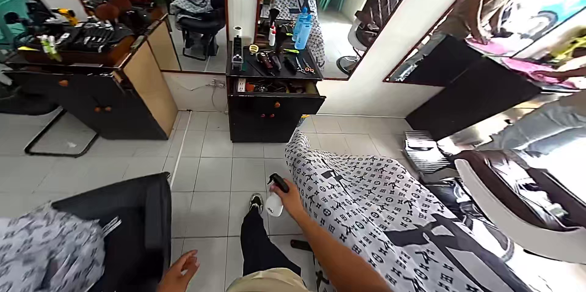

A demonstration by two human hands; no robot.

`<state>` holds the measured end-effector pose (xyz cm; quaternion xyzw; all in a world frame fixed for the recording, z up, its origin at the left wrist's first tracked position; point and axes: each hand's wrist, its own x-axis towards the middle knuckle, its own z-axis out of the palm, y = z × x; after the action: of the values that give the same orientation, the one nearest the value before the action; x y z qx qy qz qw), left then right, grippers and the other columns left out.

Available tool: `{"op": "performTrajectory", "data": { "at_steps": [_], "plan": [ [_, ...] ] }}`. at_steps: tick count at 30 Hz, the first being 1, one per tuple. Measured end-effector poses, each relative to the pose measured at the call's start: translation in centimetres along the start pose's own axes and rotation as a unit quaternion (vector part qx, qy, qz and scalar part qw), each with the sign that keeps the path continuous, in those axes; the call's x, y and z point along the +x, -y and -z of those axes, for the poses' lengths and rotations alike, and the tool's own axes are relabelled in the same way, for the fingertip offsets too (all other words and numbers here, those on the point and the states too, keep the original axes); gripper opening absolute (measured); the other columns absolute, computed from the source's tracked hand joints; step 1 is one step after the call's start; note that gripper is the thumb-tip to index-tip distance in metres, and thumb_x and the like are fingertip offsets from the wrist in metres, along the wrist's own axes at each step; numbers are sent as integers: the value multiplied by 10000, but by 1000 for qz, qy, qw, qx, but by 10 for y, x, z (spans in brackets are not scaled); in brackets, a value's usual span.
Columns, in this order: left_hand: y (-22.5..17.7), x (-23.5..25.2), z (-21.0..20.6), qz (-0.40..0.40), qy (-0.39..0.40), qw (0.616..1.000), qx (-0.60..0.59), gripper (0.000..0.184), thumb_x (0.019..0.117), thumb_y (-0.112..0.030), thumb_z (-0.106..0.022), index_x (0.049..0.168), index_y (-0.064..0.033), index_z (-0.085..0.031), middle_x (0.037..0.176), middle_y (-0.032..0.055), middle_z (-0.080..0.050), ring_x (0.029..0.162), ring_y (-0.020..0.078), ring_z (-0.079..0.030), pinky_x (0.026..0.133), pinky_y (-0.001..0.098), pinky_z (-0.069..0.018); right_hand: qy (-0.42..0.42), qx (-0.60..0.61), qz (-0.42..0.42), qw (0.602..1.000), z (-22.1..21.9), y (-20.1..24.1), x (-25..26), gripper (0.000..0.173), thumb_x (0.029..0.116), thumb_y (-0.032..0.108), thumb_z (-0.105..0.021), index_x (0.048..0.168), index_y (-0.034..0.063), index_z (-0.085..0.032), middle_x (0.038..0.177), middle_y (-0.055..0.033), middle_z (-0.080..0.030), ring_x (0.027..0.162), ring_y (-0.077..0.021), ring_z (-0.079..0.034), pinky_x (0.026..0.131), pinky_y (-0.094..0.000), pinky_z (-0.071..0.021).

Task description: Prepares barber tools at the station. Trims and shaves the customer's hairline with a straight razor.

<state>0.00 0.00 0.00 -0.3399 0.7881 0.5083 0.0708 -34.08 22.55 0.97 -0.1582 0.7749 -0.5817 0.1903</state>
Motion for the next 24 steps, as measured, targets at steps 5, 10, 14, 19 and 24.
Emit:
{"op": "performTrajectory", "data": {
  "at_steps": [5, 10, 14, 19, 24],
  "plan": [
    [-110, 174, 29, -22, 11, 962, 273, 472, 1012, -323, -630, 1412, -73, -609, 1397, 234, -603, 1313, 443, -553, 1090, 657, -397, -139, 7, -31, 990, 41, 8, 157, 223, 954, 136, -703, 1047, -66, -684, 912, -143, -717, 857, -206, -675, 840, -416, -547],
    [-183, 277, 59, -49, 85, 964, 246, 467, 1030, -333, -607, 1423, -80, -594, 1359, 191, -639, 1276, 359, -604, 1110, 561, -439, -202, -28, 8, 979, 92, 99, 318, 289, 972, 209, -692, 1078, -60, -687, 953, -154, -725, 908, -232, -685, 880, -434, -544],
    [-211, 349, 78, -54, 76, 958, 270, 443, 1041, -318, -585, 1407, -69, -611, 1358, 190, -643, 1289, 362, -597, 1119, 563, -427, -247, -113, 106, 957, 122, 163, 449, 436, 980, 313, -704, 1183, -69, -649, 1066, -263, -684, 997, -378, -671, 920, -573, -522],
    [-249, 446, 88, -119, 105, 963, 219, 399, 1041, -292, -585, 1361, -61, -646, 1322, 162, -670, 1254, 311, -629, 1113, 517, -453, -294, -142, 132, 936, 132, 188, 596, 468, 976, 352, -699, 1212, -51, -659, 1112, -243, -697, 1064, -350, -674, 981, -540, -502],
    [-305, 541, 122, -233, 114, 948, 184, 328, 1040, -244, -580, 1293, -72, -698, 1238, 134, -714, 1193, 283, -666, 1074, 504, -488, -285, -127, 81, 947, 108, 183, 658, 434, 971, 307, -717, 1212, -48, -655, 1121, -254, -688, 1070, -369, -661, 978, -554, -500]
  ]
}}
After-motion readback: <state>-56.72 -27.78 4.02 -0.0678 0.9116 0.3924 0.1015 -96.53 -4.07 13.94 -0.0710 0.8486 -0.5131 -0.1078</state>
